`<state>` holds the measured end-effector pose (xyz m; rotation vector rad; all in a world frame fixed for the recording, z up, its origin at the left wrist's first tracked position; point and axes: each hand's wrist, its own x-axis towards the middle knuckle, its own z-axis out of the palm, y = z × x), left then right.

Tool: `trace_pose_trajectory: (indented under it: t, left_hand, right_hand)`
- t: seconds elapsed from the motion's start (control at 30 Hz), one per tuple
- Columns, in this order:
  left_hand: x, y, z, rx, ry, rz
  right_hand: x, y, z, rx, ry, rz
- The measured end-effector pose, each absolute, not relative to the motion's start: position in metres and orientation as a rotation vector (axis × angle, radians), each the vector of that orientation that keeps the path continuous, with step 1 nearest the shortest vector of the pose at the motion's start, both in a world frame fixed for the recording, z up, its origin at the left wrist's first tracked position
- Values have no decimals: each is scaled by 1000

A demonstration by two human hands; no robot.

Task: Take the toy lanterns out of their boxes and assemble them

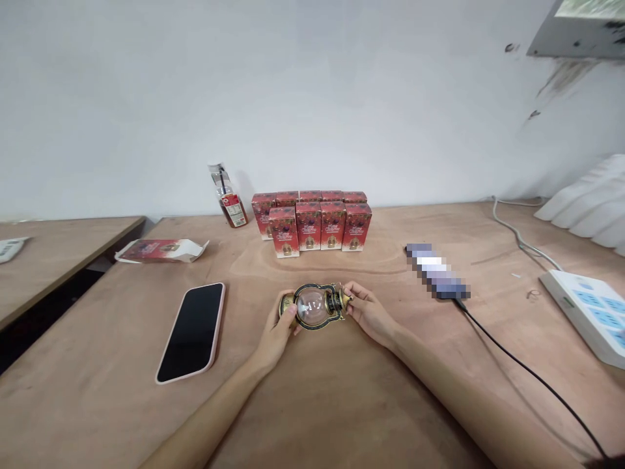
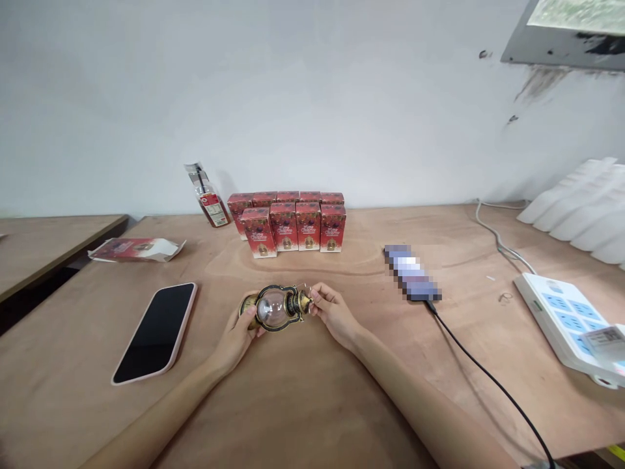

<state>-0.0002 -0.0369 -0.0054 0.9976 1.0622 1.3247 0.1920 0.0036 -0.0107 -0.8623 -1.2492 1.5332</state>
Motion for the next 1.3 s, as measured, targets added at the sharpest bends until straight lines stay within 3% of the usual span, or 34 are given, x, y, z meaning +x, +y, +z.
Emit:
trace_pose_trajectory:
  t: [0.4,0.63,0.9,1.13,1.3]
  left_hand:
    - [4,-41,-16,1139,1196,1355]
    - [3,-46,-16,1495,1461,1404]
    - [-1,-34,-17,1317,1578,1482]
    - [-11,-30,-5,1377,1502,1941]
    - [-14,-35,3,1735,1623,1884]
  right_hand:
    - [185,0,-13,-732,-1018,1745]
    - [186,0,-13,-760,-988,1578]
    - [175,-5,-21,-785,-1024,1432]
    - [215,17,-21,-1177,-1305,430]
    - [220,18,-21,-1138,-1982,-303]
